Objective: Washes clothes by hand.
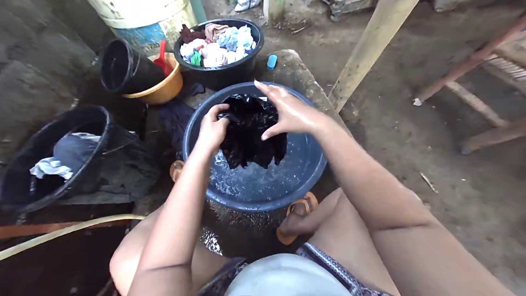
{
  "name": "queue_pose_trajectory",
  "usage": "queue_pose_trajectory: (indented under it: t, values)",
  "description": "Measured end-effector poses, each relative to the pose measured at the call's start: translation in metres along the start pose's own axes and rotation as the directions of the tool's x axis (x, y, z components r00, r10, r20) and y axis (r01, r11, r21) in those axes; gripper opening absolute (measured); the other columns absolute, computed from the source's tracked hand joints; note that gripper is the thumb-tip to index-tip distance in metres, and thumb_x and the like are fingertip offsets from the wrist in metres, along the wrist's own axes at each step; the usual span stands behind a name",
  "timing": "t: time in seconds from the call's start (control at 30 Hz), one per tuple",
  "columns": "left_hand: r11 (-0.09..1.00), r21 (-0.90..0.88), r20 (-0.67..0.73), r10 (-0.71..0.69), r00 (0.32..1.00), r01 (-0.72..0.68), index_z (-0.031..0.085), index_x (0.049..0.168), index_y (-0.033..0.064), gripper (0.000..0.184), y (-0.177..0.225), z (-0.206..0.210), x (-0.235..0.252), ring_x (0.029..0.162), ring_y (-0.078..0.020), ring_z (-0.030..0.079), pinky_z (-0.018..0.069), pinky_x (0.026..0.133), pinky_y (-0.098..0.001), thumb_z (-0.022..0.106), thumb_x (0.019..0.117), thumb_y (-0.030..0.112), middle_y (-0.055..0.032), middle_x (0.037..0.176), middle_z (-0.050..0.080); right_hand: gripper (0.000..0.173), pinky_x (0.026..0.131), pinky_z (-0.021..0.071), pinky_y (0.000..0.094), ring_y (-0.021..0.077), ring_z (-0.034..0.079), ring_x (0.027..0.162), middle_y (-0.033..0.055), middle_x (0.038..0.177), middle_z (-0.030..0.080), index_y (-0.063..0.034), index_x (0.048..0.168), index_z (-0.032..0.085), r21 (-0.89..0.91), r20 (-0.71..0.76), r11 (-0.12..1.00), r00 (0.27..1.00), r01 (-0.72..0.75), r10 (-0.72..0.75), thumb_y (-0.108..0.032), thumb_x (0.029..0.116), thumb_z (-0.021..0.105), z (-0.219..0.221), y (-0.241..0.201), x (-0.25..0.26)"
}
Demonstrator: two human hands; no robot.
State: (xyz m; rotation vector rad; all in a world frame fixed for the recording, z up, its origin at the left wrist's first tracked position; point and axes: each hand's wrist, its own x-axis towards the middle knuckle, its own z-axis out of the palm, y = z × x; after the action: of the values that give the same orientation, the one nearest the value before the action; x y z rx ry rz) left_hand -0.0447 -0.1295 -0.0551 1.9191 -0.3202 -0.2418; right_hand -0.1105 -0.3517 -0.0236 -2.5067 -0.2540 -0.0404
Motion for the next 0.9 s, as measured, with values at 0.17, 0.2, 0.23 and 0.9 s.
queue_pose_trajectory:
  t: [0.17,0.2,0.23,0.9]
  values:
    - [0.982,-0.165,0.03,-0.086,0.996,0.09,0.029,0.151,0.0085,0.061,-0.055,0.073,0.001,0.119,-0.0324,0.06,0.0541,0.092,-0.0537,0.055,0.096,0.001,-0.0225,0.142,0.051,0.121,0.105,0.0477,0.0611,0.0443,0.05,0.135,0.0274,0.156,0.038,-0.0191,0.161,0.034,0.237,0.064,0.971,0.998,0.009,-0.025,-0.023,0.0597,0.101,0.112,0.043,0.024]
    - [0.957,-0.24,0.063,-0.151,0.986,0.162,0.022,0.155,0.0115,0.068,-0.081,0.081,0.004,0.118,-0.0329,0.06,0.0541,0.09,-0.0531,0.056,0.0971,0.002,-0.0225,0.145,0.048,0.102,0.103,0.0487,0.0618,0.0427,0.054,0.131,0.0252,0.151,0.046,-0.0166,0.152,0.048,0.22,0.111,0.975,0.994,-0.027,0.002,-0.02,0.0638,0.098,0.133,0.06,0.027]
    - [0.93,-0.292,0.108,-0.201,0.974,0.224,0.012,0.16,0.0151,0.079,-0.111,0.087,0.008,0.122,-0.034,0.058,0.0537,0.094,-0.0539,0.058,0.0969,0.003,-0.023,0.149,0.045,0.084,0.1,0.0492,0.0635,0.0427,0.056,0.127,0.0241,0.147,0.051,-0.0148,0.144,0.057,0.183,0.171,0.978,0.983,-0.098,0.067,-0.018,0.0689,0.095,0.154,0.076,0.03]
    - [0.571,0.82,0.443,-0.68,0.584,0.044,0.023,0.164,0.0094,0.08,-0.316,0.139,0.048,0.156,-0.0419,0.018,0.0241,0.122,-0.0626,0.065,0.0974,0.022,-0.0191,0.172,0.01,0.06,0.111,0.0454,0.0574,0.0489,0.045,0.14,0.029,0.16,0.033,-0.0159,0.159,0.038,-0.185,0.309,0.706,0.641,-0.684,0.702,-0.005,0.1019,0.052,0.327,0.197,0.027]
